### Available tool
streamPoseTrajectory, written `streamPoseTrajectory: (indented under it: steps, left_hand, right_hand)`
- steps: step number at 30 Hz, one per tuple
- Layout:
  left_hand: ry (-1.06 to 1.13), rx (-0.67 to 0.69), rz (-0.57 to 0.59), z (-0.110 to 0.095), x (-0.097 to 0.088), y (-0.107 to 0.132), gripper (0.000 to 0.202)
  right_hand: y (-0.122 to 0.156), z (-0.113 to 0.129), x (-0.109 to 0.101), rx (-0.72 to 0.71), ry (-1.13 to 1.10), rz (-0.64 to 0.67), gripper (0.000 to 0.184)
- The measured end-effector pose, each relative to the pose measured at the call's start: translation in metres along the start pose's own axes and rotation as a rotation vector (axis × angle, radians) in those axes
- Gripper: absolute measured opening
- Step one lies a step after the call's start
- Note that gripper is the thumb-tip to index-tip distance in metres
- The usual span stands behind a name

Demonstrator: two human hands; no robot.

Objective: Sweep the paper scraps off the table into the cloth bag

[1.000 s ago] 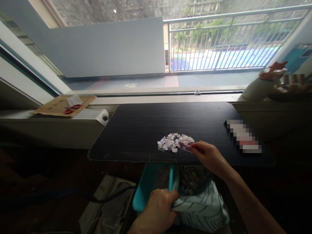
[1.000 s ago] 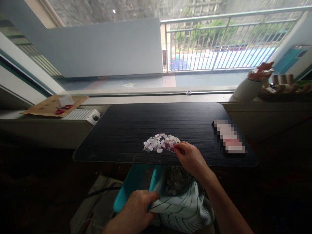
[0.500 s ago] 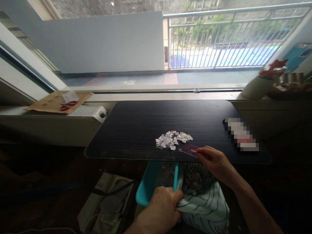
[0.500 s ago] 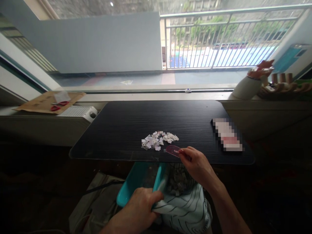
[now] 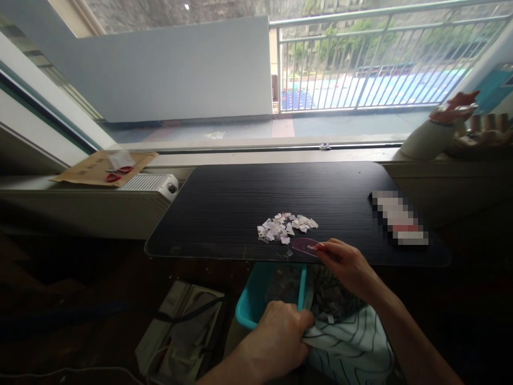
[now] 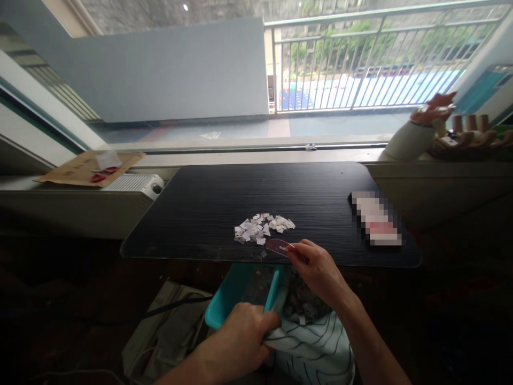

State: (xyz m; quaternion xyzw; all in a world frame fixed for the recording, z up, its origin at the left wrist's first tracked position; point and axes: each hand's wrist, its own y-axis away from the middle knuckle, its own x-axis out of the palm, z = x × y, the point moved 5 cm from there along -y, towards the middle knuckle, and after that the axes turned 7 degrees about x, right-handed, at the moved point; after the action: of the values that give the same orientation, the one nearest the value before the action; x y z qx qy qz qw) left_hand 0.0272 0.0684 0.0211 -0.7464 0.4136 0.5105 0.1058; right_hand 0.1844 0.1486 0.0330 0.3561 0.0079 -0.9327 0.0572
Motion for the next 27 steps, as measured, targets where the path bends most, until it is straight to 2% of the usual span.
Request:
streamPoseTrajectory:
  steps: [4,8,12,18,24,27]
  left_hand:
    - [0.012,0.000,0.013,0.000,-0.001,0.001,0.011]
    - [0.017,-0.006,0.011,0.000,-0.002,0.002,0.012]
    - [0.006,-0.017,0.021,0.002,0.000,0.003,0.012]
    - [0.030,-0.038,0.013,0.005,0.002,0.007,0.010]
    - [0.082,-0.081,0.002,0.011,0.003,0.014,0.009]
    - [0.078,-0.100,0.001,0.014,0.003,0.015,0.012]
  right_hand:
    - [0.000,0.010,0.005,-0.039,-0.006,0.111,0.027]
    - [0.002,0.012,-0.002,-0.030,0.001,0.071,0.025]
    - [0.003,0.011,0.001,-0.049,-0.012,0.121,0.023]
    - [-0.013,0.004,0.001,-0.015,-0.027,-0.074,0.023]
    - [-0.013,0.000,-0.008,0.072,0.037,-0.082,0.020]
    - [-0.013,0.002,-0.009,0.059,0.031,-0.107,0.023]
